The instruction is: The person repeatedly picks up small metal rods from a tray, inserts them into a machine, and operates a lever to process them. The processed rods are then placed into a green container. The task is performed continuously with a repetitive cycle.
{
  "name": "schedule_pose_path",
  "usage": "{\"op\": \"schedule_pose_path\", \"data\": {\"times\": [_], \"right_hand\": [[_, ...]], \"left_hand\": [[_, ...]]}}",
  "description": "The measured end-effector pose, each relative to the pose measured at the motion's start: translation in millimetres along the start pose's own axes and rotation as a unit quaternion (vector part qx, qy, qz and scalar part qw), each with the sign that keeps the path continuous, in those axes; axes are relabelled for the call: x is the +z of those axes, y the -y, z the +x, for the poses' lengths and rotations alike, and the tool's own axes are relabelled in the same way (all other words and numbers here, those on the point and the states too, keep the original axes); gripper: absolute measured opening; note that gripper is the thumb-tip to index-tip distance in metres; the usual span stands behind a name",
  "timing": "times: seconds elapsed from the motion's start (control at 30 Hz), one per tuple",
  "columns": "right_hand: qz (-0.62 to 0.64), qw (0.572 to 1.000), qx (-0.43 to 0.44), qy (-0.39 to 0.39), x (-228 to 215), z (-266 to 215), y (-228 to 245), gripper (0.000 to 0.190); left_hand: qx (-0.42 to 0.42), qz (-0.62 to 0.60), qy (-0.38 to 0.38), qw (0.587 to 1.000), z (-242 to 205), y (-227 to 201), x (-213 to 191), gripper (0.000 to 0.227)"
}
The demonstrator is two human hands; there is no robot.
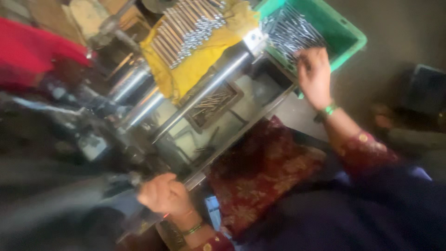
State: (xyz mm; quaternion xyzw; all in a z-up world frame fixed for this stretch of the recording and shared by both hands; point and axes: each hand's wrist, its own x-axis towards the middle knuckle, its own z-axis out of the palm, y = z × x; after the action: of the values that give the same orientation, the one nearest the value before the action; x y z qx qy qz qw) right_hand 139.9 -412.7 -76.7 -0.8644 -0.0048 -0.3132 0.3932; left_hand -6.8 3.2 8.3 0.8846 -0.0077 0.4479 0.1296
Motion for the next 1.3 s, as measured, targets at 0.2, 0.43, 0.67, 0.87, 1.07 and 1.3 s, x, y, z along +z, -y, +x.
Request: {"op": "schedule_pose_path", "data": {"times": [0.2,0.43,0.67,0.87,1.07,1.3], "right_hand": [[-0.11,0.982,0.066,0.138,-1,53,-90,0.018],[-0.198,0.923,0.132,0.303,54,95,-132,0.02],[-0.077,0.959,0.074,0.263,118,98,-140,0.027],[0.037,0.961,0.121,0.245,128,93,-155,0.021],[0.144,0.957,0.177,0.182,111,97,-151,0.019],[0.429,0.844,0.318,0.05,78,90,-114,0.021]], "left_hand": [[-0.008,0.024,-0.014,1.0,1,-1,4,0.02],[-0.013,0.025,-0.017,0.999,-2,1,4,0.021],[0.002,0.037,-0.04,0.999,-1,2,10,0.022],[0.0,0.068,-0.04,0.997,-2,3,11,0.02],[-0.019,0.05,-0.046,0.997,3,-3,12,0.02],[-0.012,0.027,-0.015,0.999,7,-8,4,0.018]]}}
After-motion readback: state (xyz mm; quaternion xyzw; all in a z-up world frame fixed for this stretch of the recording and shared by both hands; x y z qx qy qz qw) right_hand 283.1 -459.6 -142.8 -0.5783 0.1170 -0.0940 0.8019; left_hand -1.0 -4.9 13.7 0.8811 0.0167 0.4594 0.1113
